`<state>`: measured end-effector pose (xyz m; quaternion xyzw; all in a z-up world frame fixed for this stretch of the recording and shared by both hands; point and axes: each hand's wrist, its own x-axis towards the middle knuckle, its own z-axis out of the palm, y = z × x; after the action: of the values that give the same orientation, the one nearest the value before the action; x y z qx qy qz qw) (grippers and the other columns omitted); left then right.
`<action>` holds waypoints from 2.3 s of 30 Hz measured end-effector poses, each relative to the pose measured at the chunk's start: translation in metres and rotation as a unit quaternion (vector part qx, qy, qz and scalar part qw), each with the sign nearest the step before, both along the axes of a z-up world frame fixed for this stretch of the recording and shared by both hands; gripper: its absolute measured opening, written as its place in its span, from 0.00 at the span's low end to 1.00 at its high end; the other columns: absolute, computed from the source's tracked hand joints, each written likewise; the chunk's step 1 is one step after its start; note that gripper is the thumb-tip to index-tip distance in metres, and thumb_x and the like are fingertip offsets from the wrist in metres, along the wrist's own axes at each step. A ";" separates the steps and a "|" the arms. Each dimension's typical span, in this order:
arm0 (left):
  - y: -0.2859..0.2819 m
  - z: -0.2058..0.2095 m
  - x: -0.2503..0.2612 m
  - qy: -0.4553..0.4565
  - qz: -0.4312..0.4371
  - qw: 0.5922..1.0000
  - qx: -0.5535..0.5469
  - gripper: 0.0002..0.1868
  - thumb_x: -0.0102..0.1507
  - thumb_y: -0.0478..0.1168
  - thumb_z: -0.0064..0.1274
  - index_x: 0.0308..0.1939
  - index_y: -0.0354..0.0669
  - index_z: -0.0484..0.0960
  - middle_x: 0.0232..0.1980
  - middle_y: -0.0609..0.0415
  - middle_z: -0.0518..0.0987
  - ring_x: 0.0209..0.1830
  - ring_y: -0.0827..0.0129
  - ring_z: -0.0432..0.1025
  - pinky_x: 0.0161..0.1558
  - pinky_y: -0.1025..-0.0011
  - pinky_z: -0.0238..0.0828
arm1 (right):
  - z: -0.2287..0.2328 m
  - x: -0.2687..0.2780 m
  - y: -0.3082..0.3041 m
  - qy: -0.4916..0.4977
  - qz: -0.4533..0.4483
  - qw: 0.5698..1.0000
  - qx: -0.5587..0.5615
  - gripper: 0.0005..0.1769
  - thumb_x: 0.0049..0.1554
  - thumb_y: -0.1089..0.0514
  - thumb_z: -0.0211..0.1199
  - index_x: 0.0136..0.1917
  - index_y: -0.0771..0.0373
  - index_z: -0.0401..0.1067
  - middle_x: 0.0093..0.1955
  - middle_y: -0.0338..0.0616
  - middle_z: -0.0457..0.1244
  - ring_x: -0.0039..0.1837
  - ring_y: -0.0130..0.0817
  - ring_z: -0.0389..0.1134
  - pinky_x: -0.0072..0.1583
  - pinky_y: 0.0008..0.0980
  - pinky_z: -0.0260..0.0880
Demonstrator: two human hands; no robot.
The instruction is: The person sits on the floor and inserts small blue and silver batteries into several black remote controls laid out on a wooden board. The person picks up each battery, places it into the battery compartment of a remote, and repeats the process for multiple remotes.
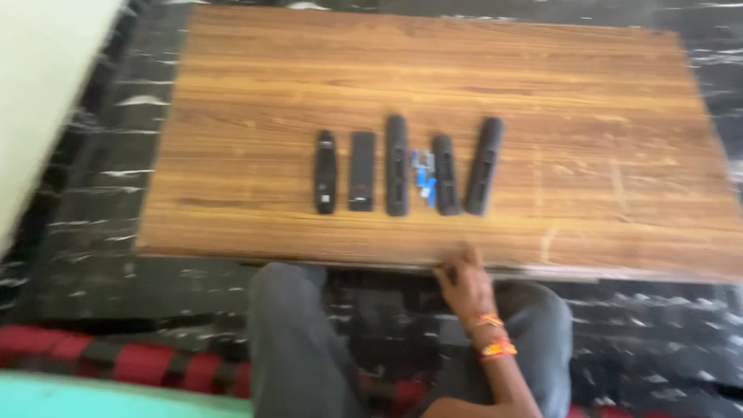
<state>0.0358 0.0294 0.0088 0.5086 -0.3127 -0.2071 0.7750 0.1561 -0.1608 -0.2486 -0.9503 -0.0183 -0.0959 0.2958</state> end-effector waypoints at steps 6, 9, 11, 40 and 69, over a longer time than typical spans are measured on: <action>-0.003 -0.002 0.000 0.017 0.027 0.999 -0.024 0.10 0.66 0.34 0.57 0.48 0.30 0.85 0.42 0.47 0.89 0.41 0.66 0.85 0.46 0.71 0.84 | 0.015 -0.014 -0.006 0.037 -0.072 0.997 0.011 0.11 0.49 0.54 0.73 0.38 0.63 0.76 0.58 0.56 0.63 0.47 0.57 0.70 0.50 0.50 0.73; -0.002 -0.001 0.003 0.011 0.062 0.998 -0.031 0.10 0.66 0.34 0.57 0.48 0.29 0.85 0.42 0.47 0.89 0.41 0.66 0.85 0.46 0.71 0.84 | 0.027 -0.014 -0.001 0.030 -0.076 0.996 0.026 0.11 0.49 0.55 0.73 0.39 0.63 0.76 0.55 0.55 0.63 0.47 0.56 0.70 0.50 0.49 0.72; 0.002 0.004 0.008 0.007 0.074 0.997 -0.035 0.10 0.66 0.34 0.57 0.48 0.29 0.85 0.42 0.47 0.89 0.41 0.66 0.85 0.46 0.71 0.84 | 0.032 -0.015 0.000 0.016 -0.076 0.997 0.028 0.11 0.49 0.56 0.73 0.40 0.63 0.76 0.53 0.55 0.62 0.48 0.57 0.70 0.49 0.50 0.72; 0.057 -0.176 0.139 -0.163 0.311 0.815 0.462 0.09 0.63 0.44 0.60 0.41 0.45 0.87 0.36 0.45 0.86 0.33 0.54 0.81 0.36 0.62 0.78 | 0.033 0.000 -0.011 0.035 -0.062 0.997 0.006 0.11 0.46 0.53 0.74 0.37 0.61 0.78 0.50 0.53 0.68 0.49 0.51 0.72 0.50 0.46 0.73; 0.058 -0.202 0.193 -0.268 0.358 0.671 0.591 0.48 0.60 0.64 0.54 0.77 0.45 0.58 0.80 0.43 0.57 0.83 0.48 0.41 0.75 0.36 0.36 | 0.058 0.074 -0.013 -0.025 -0.025 0.978 -0.204 0.41 0.58 0.44 0.62 0.81 0.54 0.56 0.79 0.48 0.54 0.84 0.57 0.42 0.76 0.68 0.40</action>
<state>0.2287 0.0876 -0.1930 0.9670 -0.1136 0.0901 0.2097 0.2302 -0.1735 -0.1909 -0.9880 -0.0210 -0.1212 0.0930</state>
